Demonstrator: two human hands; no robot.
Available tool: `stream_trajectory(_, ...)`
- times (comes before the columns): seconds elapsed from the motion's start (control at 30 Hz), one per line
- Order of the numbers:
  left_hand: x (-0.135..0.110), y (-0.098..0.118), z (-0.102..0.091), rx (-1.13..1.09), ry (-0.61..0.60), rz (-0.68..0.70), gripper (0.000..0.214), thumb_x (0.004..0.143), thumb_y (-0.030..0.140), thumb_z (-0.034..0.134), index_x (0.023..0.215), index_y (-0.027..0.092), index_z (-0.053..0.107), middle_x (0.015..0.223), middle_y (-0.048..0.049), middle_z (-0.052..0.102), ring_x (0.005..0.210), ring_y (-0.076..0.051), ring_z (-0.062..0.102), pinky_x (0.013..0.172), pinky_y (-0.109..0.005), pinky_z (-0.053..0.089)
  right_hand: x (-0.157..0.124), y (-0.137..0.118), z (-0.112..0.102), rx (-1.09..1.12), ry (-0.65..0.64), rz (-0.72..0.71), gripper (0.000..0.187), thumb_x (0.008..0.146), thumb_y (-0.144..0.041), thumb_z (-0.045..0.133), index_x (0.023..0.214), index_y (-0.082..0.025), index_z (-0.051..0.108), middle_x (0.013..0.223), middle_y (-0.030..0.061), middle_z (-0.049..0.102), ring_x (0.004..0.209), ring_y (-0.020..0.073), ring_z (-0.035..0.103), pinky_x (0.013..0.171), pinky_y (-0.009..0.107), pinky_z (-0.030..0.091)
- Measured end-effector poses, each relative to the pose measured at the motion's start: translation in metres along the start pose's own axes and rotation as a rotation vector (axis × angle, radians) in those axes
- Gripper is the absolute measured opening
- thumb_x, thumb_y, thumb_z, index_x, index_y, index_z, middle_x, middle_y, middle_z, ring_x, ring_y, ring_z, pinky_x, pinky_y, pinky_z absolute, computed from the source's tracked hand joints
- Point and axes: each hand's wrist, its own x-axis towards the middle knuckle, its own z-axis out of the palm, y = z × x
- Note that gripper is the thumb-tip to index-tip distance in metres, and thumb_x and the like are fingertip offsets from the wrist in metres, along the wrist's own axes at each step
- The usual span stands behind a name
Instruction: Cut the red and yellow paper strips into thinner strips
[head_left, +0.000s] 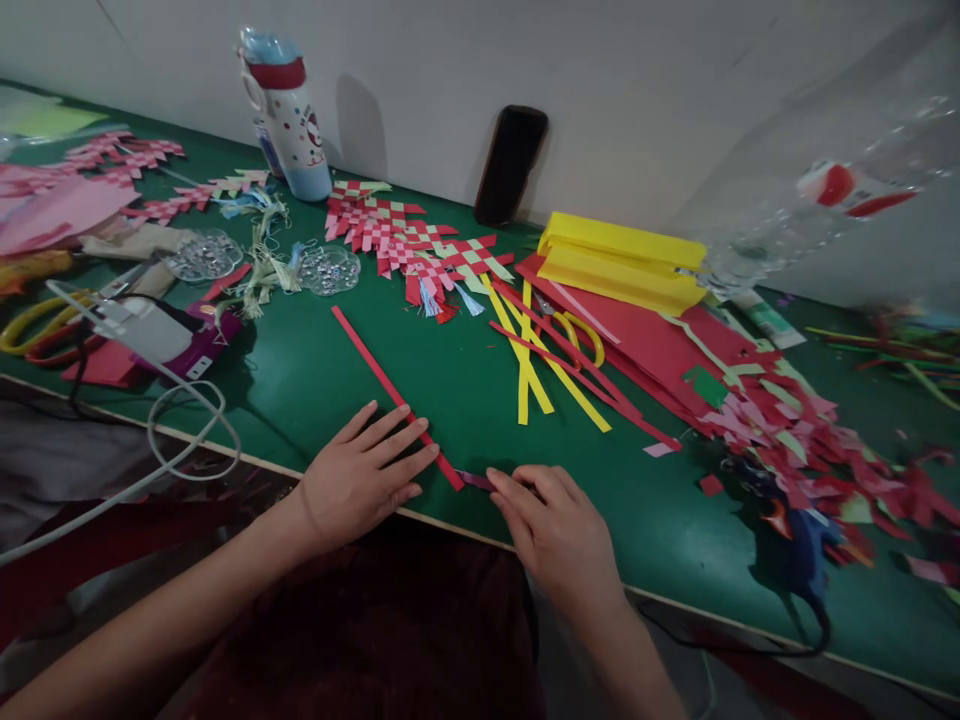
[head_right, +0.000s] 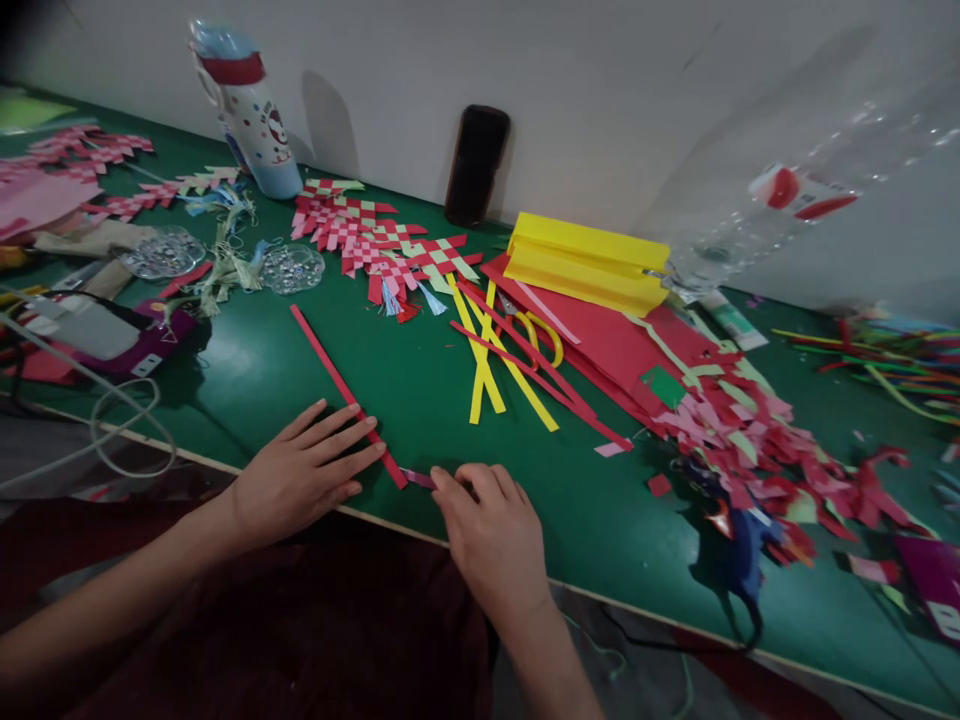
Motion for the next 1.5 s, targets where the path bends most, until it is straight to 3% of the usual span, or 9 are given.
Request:
stream_trajectory(0.67, 0.001, 0.000, -0.002, -0.020, 0.001, -0.009, 0.042, 0.093, 0.042, 0.053, 0.135, 0.034, 0.053, 0.145, 0.0016, 0.050, 0.136, -0.024, 0.042, 0.119, -0.047, 0.016, 0.013, 0.000, 0.003, 0.009, -0.056, -0.013, 0.023, 0.093, -0.022, 0.054, 0.110, -0.023, 0.070, 0.091, 0.0062, 0.064, 0.083, 0.0171, 0.054, 0.075, 0.030, 0.046)
stream_trajectory(1.5, 0.003, 0.004, -0.005, -0.002, -0.039, -0.024, 0.045, 0.093, 0.041, 0.052, 0.138, 0.037, 0.048, 0.144, 0.0011, 0.050, 0.137, -0.026, 0.039, 0.119, -0.053, 0.013, 0.015, 0.003, 0.000, -0.017, -0.028, 0.009, 0.022, 0.093, -0.021, 0.055, 0.110, -0.023, 0.070, 0.090, 0.0059, 0.064, 0.084, 0.0169, 0.057, 0.075, 0.030, 0.048)
